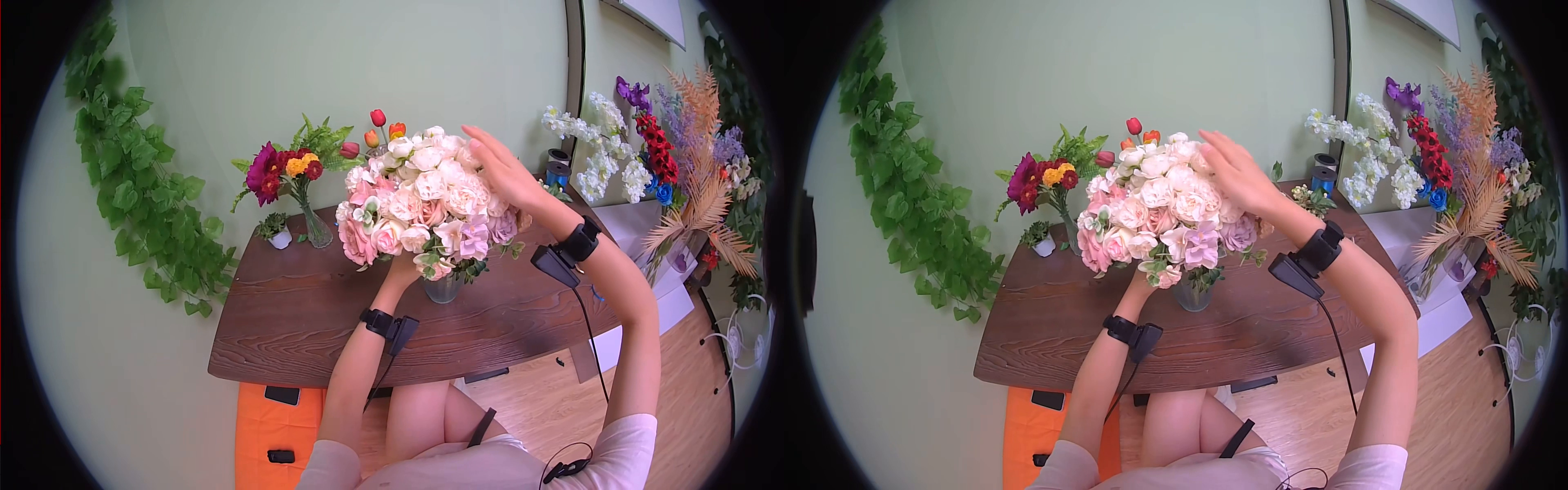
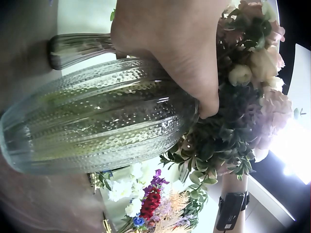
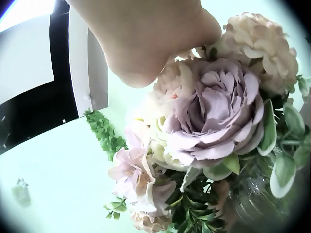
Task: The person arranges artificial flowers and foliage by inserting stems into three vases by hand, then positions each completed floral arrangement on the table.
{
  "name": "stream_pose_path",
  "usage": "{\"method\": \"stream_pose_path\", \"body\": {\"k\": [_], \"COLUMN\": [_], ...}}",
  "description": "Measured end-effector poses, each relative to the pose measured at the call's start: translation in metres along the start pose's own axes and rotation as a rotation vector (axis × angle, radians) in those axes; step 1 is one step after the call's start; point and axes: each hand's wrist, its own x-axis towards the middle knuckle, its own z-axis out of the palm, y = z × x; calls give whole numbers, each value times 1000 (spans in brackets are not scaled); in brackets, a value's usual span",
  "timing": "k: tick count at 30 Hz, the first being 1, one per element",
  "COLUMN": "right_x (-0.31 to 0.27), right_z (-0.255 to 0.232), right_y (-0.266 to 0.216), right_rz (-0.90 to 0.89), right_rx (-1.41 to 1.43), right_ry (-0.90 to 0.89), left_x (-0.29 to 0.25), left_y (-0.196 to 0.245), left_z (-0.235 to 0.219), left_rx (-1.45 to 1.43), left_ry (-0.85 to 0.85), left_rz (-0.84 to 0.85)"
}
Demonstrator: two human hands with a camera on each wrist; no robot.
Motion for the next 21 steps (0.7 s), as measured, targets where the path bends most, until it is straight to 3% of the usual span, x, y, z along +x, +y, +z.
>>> {"method": "stream_pose_path", "body": {"k": [2,3,7,9,15,18,19,20,21], "right_x": [0,-1,-2,-1,-3,-8,-9,-9,-13], "right_z": [-2,0,4,7,10,0,-1,-2,-1], "right_y": [5,5,10,15,18,-6,-10,-15,-30], "right_rz": [109,109,177,171,253,395,267,132,130], "right_rx": [-90,-89,15,21,320,450,109,-231,-232], "right_ry": [105,105,11,-28,-87,-64,-16,32,30], "left_x": [1,7,4,-3,-3,2,-1,-4,-6], "left_y": [-2,-4,2,10,4,3,3,11,15], "left_z": [-1,0,1,-3,-3,-3,-8,-7,-6], "left_rx": [-7,7,-12,42,-198,-38,138,137,216], "left_ry": [-2,8,6,13,-53,-26,-53,-50,-35], "left_rz": [-12,-175,-146,257,25,3,162,163,188]}}
